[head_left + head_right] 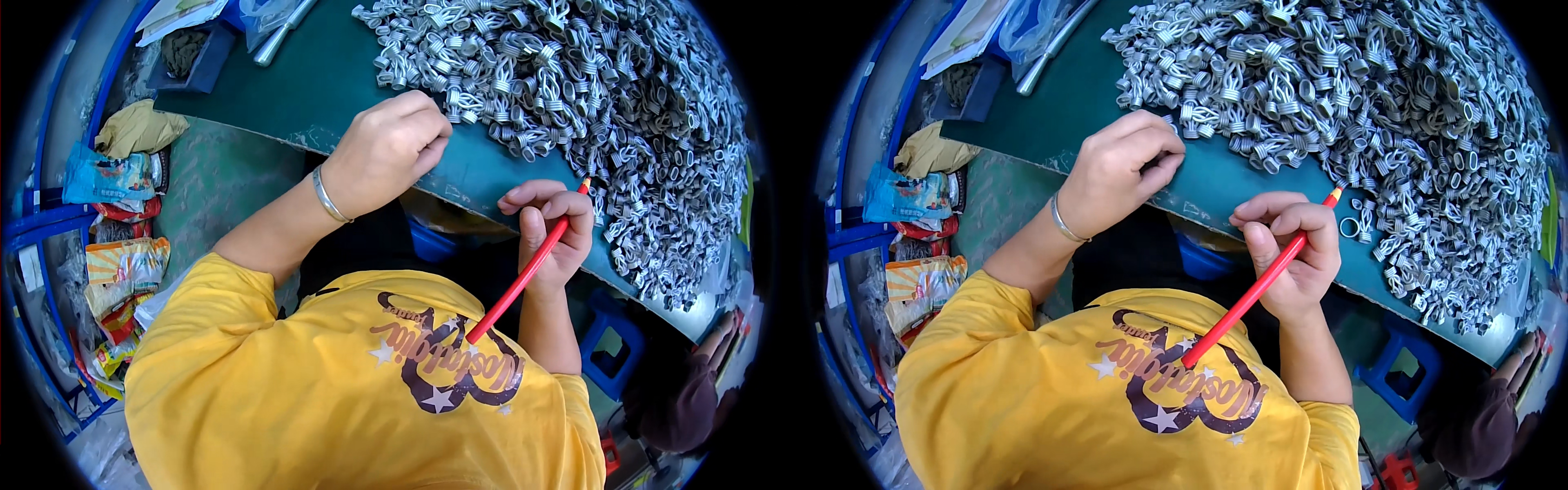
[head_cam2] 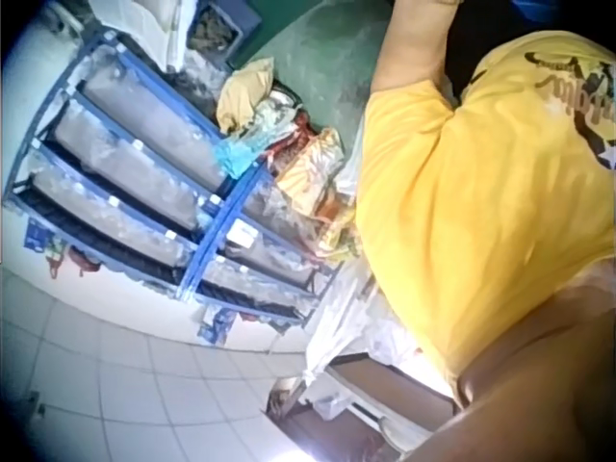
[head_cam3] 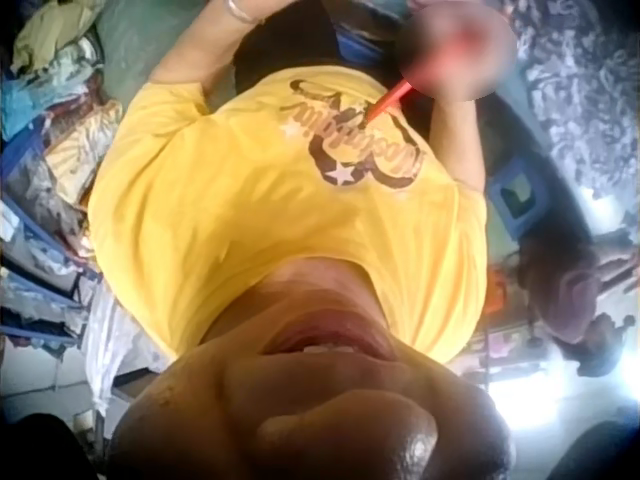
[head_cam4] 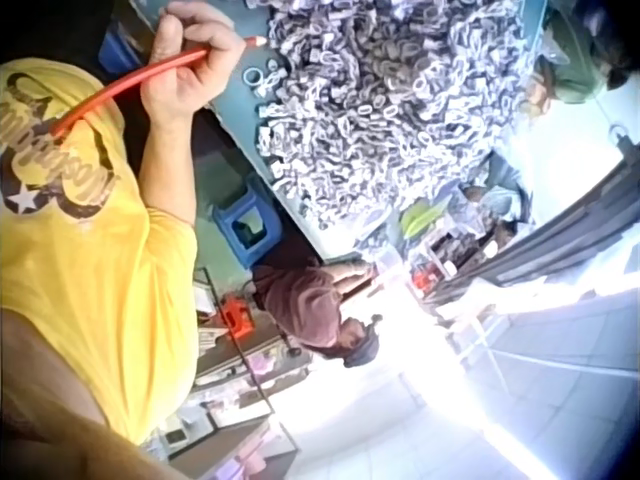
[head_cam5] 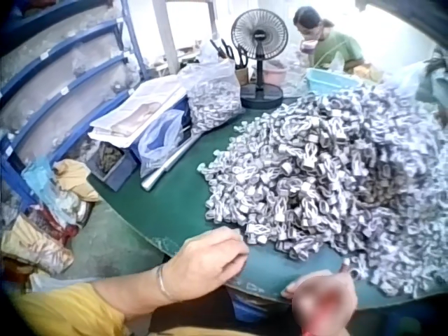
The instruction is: The person assembles metal clips by hand at a workstation, taking components from a large pile, fitting them together, and placing the finished items into a container.
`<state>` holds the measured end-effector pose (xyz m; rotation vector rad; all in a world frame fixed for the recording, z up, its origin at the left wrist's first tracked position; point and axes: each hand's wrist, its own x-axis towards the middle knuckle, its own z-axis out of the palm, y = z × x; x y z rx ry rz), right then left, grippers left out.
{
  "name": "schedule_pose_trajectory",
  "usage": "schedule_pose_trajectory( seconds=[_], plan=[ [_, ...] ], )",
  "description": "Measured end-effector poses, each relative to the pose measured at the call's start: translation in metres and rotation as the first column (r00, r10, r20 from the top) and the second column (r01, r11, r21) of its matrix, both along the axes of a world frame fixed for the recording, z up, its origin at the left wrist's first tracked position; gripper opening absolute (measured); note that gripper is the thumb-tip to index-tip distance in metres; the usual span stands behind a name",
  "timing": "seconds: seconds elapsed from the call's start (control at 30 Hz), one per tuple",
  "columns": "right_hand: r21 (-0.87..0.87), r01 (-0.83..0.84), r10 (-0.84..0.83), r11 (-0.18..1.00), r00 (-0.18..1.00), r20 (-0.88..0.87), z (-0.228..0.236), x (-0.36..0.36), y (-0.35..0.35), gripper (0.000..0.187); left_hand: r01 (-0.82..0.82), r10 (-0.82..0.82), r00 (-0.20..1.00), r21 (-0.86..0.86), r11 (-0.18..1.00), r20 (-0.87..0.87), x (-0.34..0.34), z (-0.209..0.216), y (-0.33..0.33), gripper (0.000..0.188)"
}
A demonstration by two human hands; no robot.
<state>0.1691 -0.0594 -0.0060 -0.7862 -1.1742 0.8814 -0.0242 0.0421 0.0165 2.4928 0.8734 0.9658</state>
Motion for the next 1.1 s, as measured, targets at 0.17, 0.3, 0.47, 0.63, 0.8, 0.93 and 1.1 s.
schedule_pose_trajectory(
  seconds=[0.17, 0.3, 0.47, 0.63, 0.8, 0.93, 1.1],
  plan=[
    [-0.007, -0.005, 0.005, 1.0, 1.0, 0.028, 0.0, 0.001, 0.0, 0.02, 0.037, -0.033, 0.998, -0.081, 0.996, 0.057, -0.004, 0.003, 0.001, 0.014],
    [-0.018, 0.052, -0.05, 0.998, 0.995, 0.089, -0.001, 0.001, 0.0, 0.026, 0.303, 0.102, 0.869, -0.684, 0.664, 0.484, 0.0, 0.01, -0.014, 0.011],
    [-0.066, -0.018, 0.025, 0.998, 0.995, 0.099, 0.002, 0.003, 0.005, 0.033, 0.672, 0.399, 0.658, -0.737, 0.07, 0.638, 0.005, 0.002, -0.027, 0.016],
    [-0.087, -0.002, 0.004, 0.996, 1.0, 0.017, 0.0, 0.002, 0.003, 0.03, 0.664, 0.413, 0.675, -0.748, 0.022, 0.611, 0.008, 0.001, -0.03, 0.018],
    [-0.078, 0.002, -0.002, 0.997, 1.0, 0.007, -0.001, 0.002, 0.001, 0.028, 0.474, 0.167, 0.823, -0.819, 0.325, 0.543, 0.008, 0.005, -0.032, 0.023],
    [-0.092, -0.04, 0.036, 0.995, 0.998, -0.045, 0.004, 0.003, 0.0, 0.026, 0.398, -0.011, 0.86, -0.656, 0.642, 0.511, 0.007, 0.002, -0.035, 0.028],
    [0.05, 0.003, -0.006, 0.999, 0.998, 0.062, -0.005, 0.003, 0.004, 0.029, 0.412, 0.04, 0.757, -0.524, 0.745, 0.653, 0.018, -0.004, -0.041, 0.021]
  ],
)
